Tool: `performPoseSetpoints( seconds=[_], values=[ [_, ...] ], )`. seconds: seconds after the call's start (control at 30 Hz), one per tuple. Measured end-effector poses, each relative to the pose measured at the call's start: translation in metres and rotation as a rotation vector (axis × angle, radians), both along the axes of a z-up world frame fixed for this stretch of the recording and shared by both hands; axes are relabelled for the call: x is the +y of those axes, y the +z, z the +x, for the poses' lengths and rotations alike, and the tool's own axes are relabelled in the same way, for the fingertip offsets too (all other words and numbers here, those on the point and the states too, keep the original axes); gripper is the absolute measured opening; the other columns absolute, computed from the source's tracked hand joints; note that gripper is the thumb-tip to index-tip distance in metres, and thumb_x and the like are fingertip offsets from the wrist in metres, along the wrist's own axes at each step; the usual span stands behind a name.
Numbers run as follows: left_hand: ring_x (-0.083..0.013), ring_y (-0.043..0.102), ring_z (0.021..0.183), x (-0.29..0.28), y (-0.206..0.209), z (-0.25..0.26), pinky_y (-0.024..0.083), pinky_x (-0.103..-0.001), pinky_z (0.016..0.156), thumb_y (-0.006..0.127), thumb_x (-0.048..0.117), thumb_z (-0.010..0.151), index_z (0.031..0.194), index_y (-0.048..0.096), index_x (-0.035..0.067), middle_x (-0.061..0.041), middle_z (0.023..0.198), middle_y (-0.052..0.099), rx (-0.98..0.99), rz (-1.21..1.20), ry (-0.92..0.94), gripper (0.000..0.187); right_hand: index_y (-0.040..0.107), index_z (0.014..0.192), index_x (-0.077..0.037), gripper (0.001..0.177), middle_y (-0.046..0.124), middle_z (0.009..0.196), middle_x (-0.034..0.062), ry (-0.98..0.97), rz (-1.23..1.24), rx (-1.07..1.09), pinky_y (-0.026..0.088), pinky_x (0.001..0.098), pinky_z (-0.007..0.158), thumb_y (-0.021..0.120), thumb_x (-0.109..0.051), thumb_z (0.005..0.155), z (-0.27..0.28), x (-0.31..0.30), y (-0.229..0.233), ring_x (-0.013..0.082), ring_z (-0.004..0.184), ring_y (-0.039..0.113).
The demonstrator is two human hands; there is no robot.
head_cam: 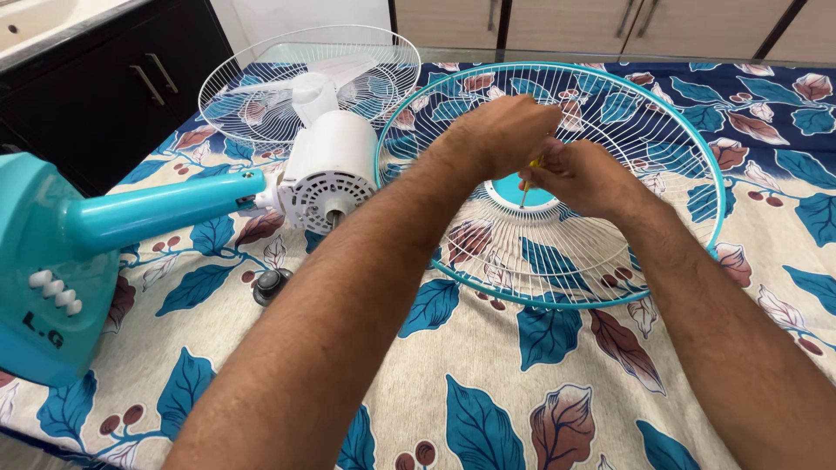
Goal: The person disassembles a teal LG table fan on a floral bedspread. They remove the front grille, unscrew and detach the fan blades, remove the central hub, and then detach the rear grille using a yellow screwdriver. The fan is left in a partially disassembled state.
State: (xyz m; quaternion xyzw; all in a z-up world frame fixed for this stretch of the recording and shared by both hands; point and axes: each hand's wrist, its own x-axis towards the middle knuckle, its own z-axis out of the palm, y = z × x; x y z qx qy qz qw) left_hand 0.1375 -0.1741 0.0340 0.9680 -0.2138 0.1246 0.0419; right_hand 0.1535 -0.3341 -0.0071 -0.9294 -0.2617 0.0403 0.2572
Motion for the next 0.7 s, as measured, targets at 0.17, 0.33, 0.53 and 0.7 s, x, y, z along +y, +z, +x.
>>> performPoseSetpoints(
  seconds=[0.17,0.33,0.53,0.7],
  values=[
    [-0.0198,0.074,0.082,-0.018,-0.009,0.01,0.062,-0.038,0.072,0.064,0.045,0.095,0.113,0.065,0.003,-0.011,0.093,0.074,-0.071,0.002,-0.054,0.045,0.078,0.12,-0.015,0.038,0.077,0.119,0.0131,-0.013,-0.248,0.035,0.054,0.0475,0.101,0.069,-0.04,0.093,0.007,-0.012,-0.012,0.0264,0.11,0.073],
    [-0.0196,0.073,0.087,-0.033,-0.016,0.014,0.061,-0.039,0.078,0.063,0.051,0.096,0.111,0.067,0.005,-0.011,0.094,0.073,-0.081,-0.016,0.036,0.049,0.079,0.12,-0.016,0.032,0.077,0.119,0.0128,0.025,-0.28,-0.022,0.056,0.044,0.099,0.068,-0.033,0.095,0.013,-0.017,-0.02,0.0249,0.106,0.075],
    [-0.018,0.073,0.083,-0.013,-0.02,0.004,0.061,-0.039,0.075,0.061,0.047,0.098,0.111,0.067,0.007,-0.009,0.09,0.073,-0.048,-0.226,0.166,0.043,0.077,0.123,-0.019,0.031,0.077,0.12,0.01,-0.016,-0.304,0.038,0.058,0.045,0.095,0.066,-0.033,0.097,0.013,-0.015,-0.019,0.0242,0.106,0.075],
    [-0.0164,0.074,0.085,0.002,-0.012,-0.006,0.064,-0.037,0.073,0.059,0.043,0.099,0.112,0.066,0.007,-0.008,0.092,0.072,0.047,-0.25,0.17,0.039,0.071,0.129,-0.016,0.037,0.075,0.12,0.0095,0.071,-0.17,0.053,0.057,0.0447,0.097,0.067,-0.03,0.095,0.013,-0.013,-0.01,0.0225,0.111,0.072]
  ],
)
